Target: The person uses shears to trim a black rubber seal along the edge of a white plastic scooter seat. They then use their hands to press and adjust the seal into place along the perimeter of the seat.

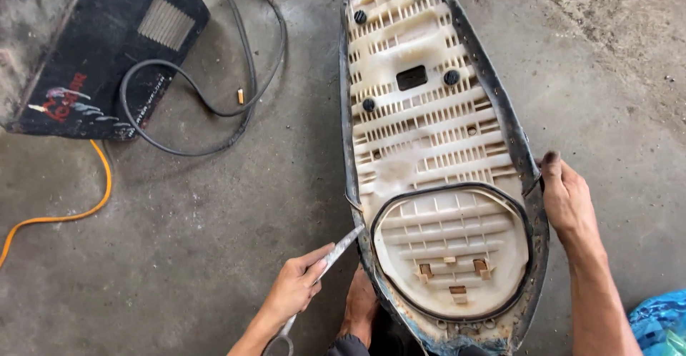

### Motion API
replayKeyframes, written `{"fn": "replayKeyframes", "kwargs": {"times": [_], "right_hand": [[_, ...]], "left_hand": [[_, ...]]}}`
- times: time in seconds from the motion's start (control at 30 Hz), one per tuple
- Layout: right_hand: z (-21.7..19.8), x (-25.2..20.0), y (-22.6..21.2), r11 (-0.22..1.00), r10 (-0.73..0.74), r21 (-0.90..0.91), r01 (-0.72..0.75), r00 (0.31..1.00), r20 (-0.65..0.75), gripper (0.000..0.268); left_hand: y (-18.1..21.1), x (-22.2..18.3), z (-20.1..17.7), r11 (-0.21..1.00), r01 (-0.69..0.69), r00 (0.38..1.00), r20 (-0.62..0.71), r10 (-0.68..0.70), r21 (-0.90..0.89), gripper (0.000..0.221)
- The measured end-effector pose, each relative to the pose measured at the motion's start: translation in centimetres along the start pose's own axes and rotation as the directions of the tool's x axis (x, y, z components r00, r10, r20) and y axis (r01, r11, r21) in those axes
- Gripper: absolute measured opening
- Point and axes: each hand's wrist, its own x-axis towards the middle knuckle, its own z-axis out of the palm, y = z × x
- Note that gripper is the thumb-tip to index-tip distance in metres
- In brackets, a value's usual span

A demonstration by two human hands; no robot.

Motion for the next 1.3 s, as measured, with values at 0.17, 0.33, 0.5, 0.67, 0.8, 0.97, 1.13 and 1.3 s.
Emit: {"fn": "replayKeyframes", "kwargs": {"times": [0.17,0.33,0.5,0.67,0.8,0.97,1.13,1.3], "right_hand": [[-1.6,2.9,-5.1,0.965,0.207,-0.201,-0.169,0.960,0.187,0.084],[-0.7,7.2,-1.6,0.958,0.126,-0.282,-0.053,0.961,0.245,0.090],[-0.6,8.6,-6.8,0.993,0.086,0.043,-0.106,0.942,0.325,0.053],[0.2,11.2,-7.0,0.995,0.065,0.044,-0.088,0.925,0.375,0.067],[0.9,11.2,-6.5,1.000,-0.018,-0.015,0.023,0.955,0.295,0.072],[0.6,9.7,-8.1,0.988,-0.098,-0.091,0.121,0.968,0.229,0.059],[0.2,9.6,-8.9,0.981,-0.083,-0.149,0.124,0.963,0.257,0.054],[0.6,10.2,-8.6,0.980,-0.097,-0.146,0.135,0.965,0.242,0.055]], "left_hand": [[0.9,0.2,-0.1,0.995,-0.100,0.991,-0.084,0.102,0.027,0.051],[2.7,0.4,-0.2,0.921,-0.073,0.993,-0.054,0.101,0.384,0.049],[4.7,-0.3,-0.4,0.927,-0.015,0.998,-0.050,0.036,0.375,0.050],[6.4,0.1,-0.4,0.940,0.076,0.991,-0.132,-0.033,0.333,0.051],[6.7,1.3,-1.2,0.868,0.016,0.997,-0.078,0.026,0.497,0.049],[9.1,2.1,-2.4,0.820,-0.023,0.999,-0.027,0.046,0.572,0.048],[9.7,3.4,-3.1,0.818,-0.010,0.996,-0.063,0.056,0.574,0.048],[9.0,4.8,-3.0,0.835,0.026,0.997,-0.079,0.020,0.549,0.046]]}}
